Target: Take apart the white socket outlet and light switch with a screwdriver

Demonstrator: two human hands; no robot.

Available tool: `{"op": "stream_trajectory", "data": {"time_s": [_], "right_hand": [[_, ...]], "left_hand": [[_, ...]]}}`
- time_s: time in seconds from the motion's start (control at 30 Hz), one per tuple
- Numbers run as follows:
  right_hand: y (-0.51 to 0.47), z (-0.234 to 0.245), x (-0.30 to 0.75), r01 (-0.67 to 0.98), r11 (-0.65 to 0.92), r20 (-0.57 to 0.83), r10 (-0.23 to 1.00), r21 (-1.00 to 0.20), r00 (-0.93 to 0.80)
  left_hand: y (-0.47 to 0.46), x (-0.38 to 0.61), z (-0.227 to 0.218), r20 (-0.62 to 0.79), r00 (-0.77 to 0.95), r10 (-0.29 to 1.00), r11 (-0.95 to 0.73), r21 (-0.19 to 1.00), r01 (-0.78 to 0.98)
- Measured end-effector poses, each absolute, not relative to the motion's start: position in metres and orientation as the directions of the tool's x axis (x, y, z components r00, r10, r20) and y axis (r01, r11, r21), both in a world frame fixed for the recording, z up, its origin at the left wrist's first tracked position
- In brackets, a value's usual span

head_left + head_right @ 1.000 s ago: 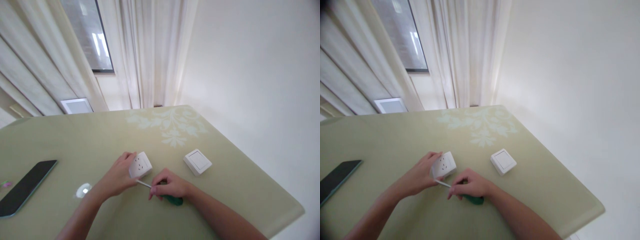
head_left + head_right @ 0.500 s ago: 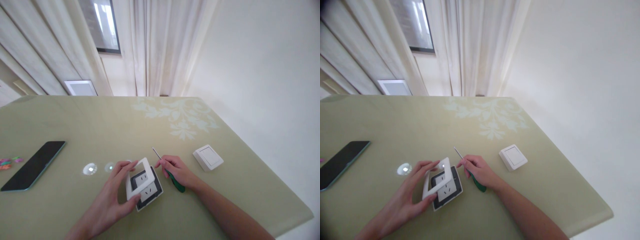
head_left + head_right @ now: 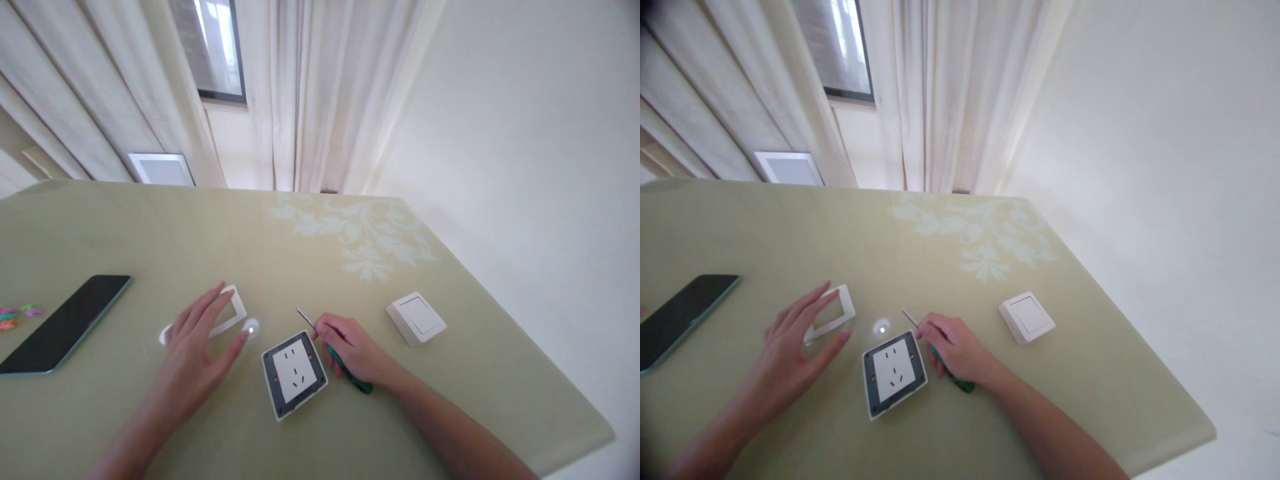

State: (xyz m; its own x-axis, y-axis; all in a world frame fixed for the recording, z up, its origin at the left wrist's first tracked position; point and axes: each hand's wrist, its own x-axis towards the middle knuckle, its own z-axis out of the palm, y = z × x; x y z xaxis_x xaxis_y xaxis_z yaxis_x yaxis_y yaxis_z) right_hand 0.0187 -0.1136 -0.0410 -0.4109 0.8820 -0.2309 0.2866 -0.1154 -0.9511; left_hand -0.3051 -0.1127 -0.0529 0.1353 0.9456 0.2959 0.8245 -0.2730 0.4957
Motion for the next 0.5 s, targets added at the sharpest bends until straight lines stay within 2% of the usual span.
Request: {"op": "stream_trajectory", "data": {"time_s": [0.03,0.13,0.2,0.3,0.37,0.4,0.5], "right_hand": [[-0.113,-0.041,0.021,0.295,-0.114,-0.237,0.874,-0.949,-0.424],[-0.109,-0.035,0.033,0.303,-0.1,-0.237,0.857,-0.948,-0.458],[-0.107,-0.024,0.042,0.309,-0.084,-0.229,0.853,-0.947,-0.469],[-0.105,0.009,0.047,0.398,0.024,-0.197,0.841,-0.917,-0.505],[-0.104,0.038,0.038,0.577,0.314,-0.142,0.78,-0.754,-0.609],[-0.104,0.052,0.031,0.647,0.408,-0.172,0.747,-0.645,-0.642],[-0.098,0.085,0.005,0.798,0.504,-0.221,0.78,-0.331,-0.585]], "left_hand": [[-0.122,-0.293,-0.053,0.324,0.235,0.917,-0.382,0.534,0.754],[-0.148,-0.259,-0.053,0.244,0.494,0.835,-0.532,0.588,0.609],[-0.155,-0.251,-0.055,0.223,0.545,0.808,-0.559,0.583,0.589],[-0.147,-0.26,-0.055,0.219,0.555,0.802,-0.56,0.597,0.574],[-0.137,-0.272,-0.055,0.244,0.538,0.807,-0.564,0.589,0.579],[-0.133,-0.277,-0.055,0.258,0.526,0.811,-0.565,0.578,0.588],[-0.126,-0.285,-0.056,0.283,0.497,0.82,-0.563,0.552,0.614]]}}
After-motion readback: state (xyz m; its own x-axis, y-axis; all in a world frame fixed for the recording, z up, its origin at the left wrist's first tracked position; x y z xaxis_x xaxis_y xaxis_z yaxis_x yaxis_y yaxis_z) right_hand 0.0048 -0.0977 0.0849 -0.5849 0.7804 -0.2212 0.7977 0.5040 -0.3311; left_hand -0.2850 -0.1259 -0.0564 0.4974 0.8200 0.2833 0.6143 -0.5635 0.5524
